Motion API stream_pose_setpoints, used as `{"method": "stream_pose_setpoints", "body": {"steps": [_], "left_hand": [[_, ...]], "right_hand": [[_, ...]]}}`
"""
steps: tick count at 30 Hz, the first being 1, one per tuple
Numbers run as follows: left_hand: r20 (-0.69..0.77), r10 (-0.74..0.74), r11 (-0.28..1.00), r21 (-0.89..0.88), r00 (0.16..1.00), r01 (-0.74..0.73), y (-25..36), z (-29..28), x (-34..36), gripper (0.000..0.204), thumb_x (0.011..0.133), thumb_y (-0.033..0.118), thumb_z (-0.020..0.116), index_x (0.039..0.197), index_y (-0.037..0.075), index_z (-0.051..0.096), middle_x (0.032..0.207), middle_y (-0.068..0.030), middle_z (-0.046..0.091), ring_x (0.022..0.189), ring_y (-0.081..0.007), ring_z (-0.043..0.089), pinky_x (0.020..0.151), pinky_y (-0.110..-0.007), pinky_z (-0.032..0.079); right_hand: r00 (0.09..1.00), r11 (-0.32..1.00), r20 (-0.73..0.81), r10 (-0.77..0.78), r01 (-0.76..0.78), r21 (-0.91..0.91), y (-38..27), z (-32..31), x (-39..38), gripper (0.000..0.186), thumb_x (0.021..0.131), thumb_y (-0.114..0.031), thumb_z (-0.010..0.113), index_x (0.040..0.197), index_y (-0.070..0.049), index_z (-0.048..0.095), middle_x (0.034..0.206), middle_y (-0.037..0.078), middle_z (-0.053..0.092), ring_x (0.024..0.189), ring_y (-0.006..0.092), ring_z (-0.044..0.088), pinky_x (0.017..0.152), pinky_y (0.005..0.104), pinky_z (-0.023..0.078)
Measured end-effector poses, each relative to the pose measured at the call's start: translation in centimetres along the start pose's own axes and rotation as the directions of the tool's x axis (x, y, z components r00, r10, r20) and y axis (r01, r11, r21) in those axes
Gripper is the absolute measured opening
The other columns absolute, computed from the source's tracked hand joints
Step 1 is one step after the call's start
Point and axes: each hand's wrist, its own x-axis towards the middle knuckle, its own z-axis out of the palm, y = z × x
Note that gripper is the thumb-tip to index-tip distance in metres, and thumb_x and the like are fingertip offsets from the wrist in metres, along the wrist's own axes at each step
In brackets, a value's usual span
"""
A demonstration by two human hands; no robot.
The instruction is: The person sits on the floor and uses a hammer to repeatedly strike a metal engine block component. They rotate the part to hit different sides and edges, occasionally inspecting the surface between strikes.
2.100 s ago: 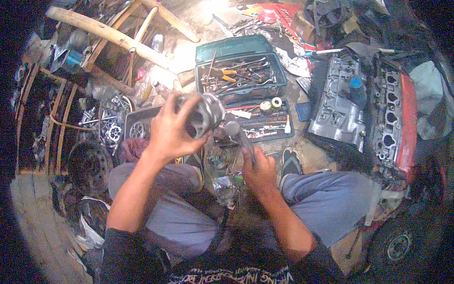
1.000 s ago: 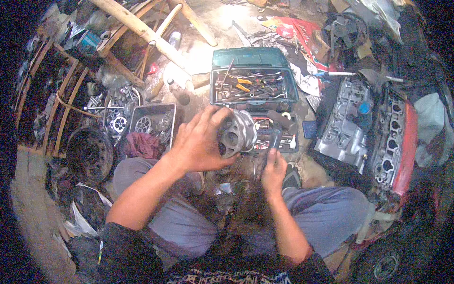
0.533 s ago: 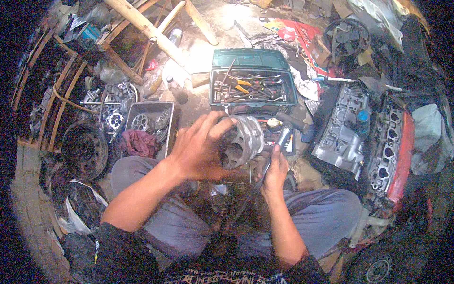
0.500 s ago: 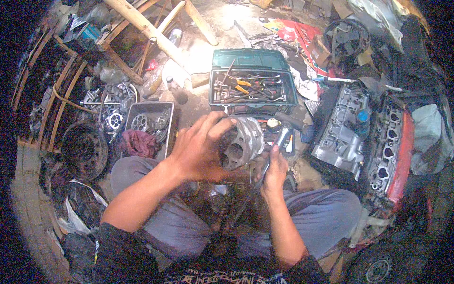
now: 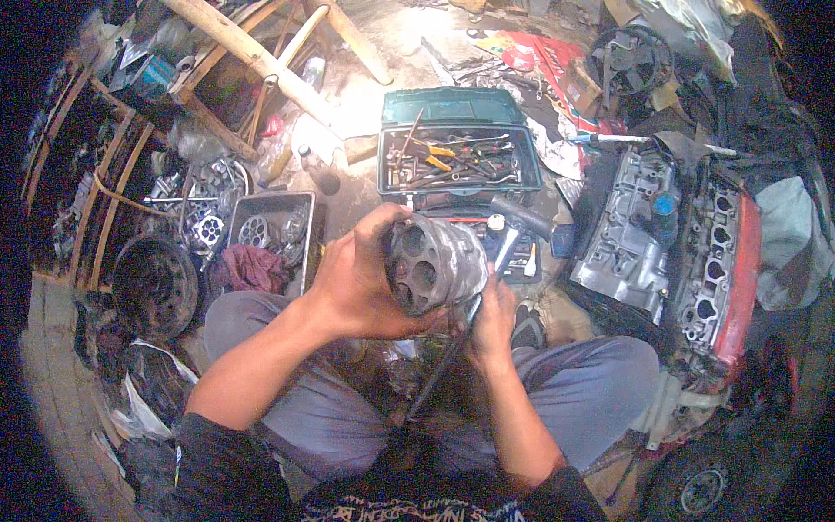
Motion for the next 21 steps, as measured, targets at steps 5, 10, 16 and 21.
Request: {"method": "stream_pose_setpoints", "body": {"steps": [5,10,16,21], "left_hand": [[0.008,0.045,0.994,0.099,0.999,-0.045,0.3,-0.2,0.3,0.117,0.058,0.038,0.097,0.140,0.006,0.020,0.121,-0.0261,0.060,0.103,-0.0427,0.068,0.090,-0.048,0.057],[0.027,0.026,0.994,0.110,0.999,-0.029,0.7,-0.3,0.6,0.118,0.058,0.039,0.097,0.140,0.005,0.020,0.124,-0.0261,0.058,0.108,-0.0430,0.066,0.094,-0.049,0.056],[0.058,-0.016,0.995,0.104,0.998,0.010,0.8,-0.3,0.7,0.119,0.058,0.039,0.097,0.141,0.004,0.019,0.127,-0.0270,0.056,0.113,-0.0431,0.064,0.099,-0.048,0.054],[0.010,-0.053,0.998,0.028,0.999,0.053,0.9,-0.1,0.7,0.109,0.059,0.036,0.095,0.142,0.007,0.029,0.127,-0.0247,0.059,0.112,-0.0459,0.063,0.094,-0.050,0.053]], "right_hand": [[0.999,0.999,-0.037,-0.003,0.005,0.042,-0.9,0.4,-0.2,0.059,0.102,-0.064,0.043,0.111,-0.008,0.061,0.067,0.001,0.061,0.040,0.0102,0.048,0.036,0.0263,0.037],[0.998,1.000,-0.059,-0.009,0.011,0.024,-0.7,-0.4,-0.2,0.058,0.102,-0.064,0.044,0.108,-0.008,0.060,0.068,0.001,0.061,0.040,0.0105,0.049,0.035,0.0264,0.037],[0.999,0.999,-0.042,0.006,-0.004,0.032,-1.8,0.0,-0.8,0.058,0.102,-0.064,0.045,0.106,-0.008,0.060,0.066,0.001,0.060,0.041,0.0108,0.050,0.035,0.0265,0.039],[1.000,0.999,-0.031,0.004,-0.003,0.033,-2.2,0.2,-1.0,0.059,0.101,-0.064,0.045,0.107,-0.008,0.060,0.067,0.002,0.061,0.041,0.0109,0.052,0.035,0.0260,0.039]]}}
